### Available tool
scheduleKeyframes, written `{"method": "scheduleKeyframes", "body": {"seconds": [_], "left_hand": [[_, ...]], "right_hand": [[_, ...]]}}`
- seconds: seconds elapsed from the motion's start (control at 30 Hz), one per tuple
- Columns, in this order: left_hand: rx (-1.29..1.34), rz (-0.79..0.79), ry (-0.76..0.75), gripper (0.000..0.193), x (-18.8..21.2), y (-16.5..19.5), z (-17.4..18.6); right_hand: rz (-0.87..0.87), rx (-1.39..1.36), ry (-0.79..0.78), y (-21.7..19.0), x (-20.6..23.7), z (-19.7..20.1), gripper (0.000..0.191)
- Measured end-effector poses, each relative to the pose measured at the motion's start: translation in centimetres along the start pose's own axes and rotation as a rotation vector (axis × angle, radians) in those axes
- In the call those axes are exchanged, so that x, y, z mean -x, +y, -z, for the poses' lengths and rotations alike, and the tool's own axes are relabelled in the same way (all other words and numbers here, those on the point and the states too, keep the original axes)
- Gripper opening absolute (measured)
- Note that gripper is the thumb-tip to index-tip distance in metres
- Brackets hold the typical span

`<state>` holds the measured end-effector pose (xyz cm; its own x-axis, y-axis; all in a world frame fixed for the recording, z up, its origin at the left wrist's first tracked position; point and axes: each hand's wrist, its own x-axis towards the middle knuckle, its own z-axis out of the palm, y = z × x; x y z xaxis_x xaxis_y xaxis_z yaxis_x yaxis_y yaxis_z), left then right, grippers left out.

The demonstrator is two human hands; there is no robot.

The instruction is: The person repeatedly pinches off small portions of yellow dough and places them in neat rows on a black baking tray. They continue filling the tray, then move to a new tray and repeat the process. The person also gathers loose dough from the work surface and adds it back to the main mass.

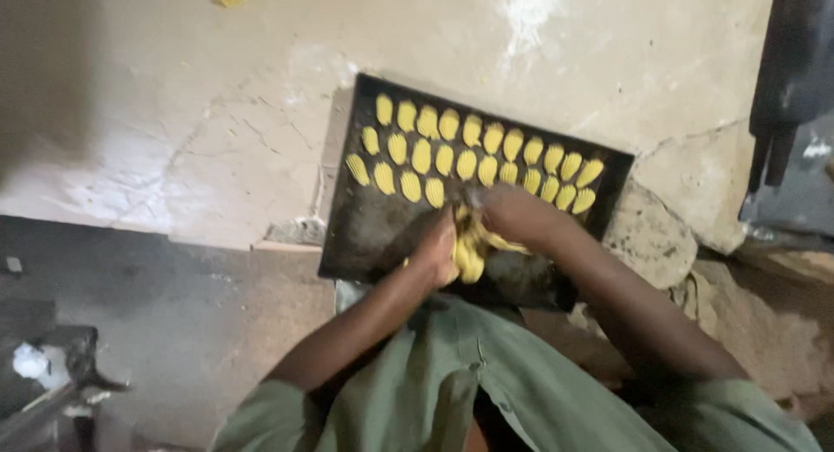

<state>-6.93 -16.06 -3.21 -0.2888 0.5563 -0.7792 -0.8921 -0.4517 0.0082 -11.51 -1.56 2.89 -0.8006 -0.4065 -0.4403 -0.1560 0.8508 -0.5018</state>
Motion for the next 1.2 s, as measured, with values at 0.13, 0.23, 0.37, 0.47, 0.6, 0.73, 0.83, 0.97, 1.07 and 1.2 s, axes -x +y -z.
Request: {"method": "scheduleKeyframes", "body": {"seconds": [0.13, 0.23, 0.37, 0.47, 0.6, 0.73, 0.83, 0.97, 1.07, 1.2], "left_hand": [[0.018, -0.098, 0.094, 0.056, -1.0, -2.5, -0.3], [-0.017, -0.059, 0.176, 0.057, -1.1, -3.7, 0.0], [-0.113, -0.001, 0.031, 0.059, -2.2, -3.8, -0.6], [-0.112, 0.031, 0.114, 0.058, -2.7, -4.3, -1.6], [-0.137, 0.046, 0.199, 0.062, -2.5, -5.3, -1.8], [-0.259, 0.019, 0.021, 0.055, -3.0, -5.7, -2.3], [-0.161, -0.062, 0.017, 0.046, -3.8, -6.3, -3.6], [-0.2, 0.038, 0.202, 0.046, -3.1, -8.0, -4.4], [-0.259, 0.07, 0.213, 0.047, -3.4, -8.4, -4.4], [-0.209, 0.055, 0.041, 0.05, -5.0, -9.1, -4.6]], "right_hand": [[-0.107, 0.019, 0.241, 0.3, 1.2, -0.5, 0.016], [-0.056, 0.081, 0.162, 1.0, 2.0, -0.5, 0.022], [-0.066, -0.093, -0.065, 2.3, 2.9, 0.2, 0.018], [-0.136, 0.072, 0.127, 2.7, 3.8, -0.2, 0.016], [-0.113, 0.012, 0.271, 3.2, 5.0, -0.7, 0.023], [-0.207, -0.374, -0.145, 4.5, 6.1, -0.2, 0.018], [-0.141, 0.105, 0.172, 5.0, 7.1, -0.7, 0.011], [-0.12, 0.025, 0.387, 5.5, 8.2, -1.0, 0.013], [-0.036, -0.1, 0.191, 6.3, 9.2, -1.1, 0.015], [-0.036, -0.086, 0.14, 7.6, 10.4, -0.9, 0.014]]}}
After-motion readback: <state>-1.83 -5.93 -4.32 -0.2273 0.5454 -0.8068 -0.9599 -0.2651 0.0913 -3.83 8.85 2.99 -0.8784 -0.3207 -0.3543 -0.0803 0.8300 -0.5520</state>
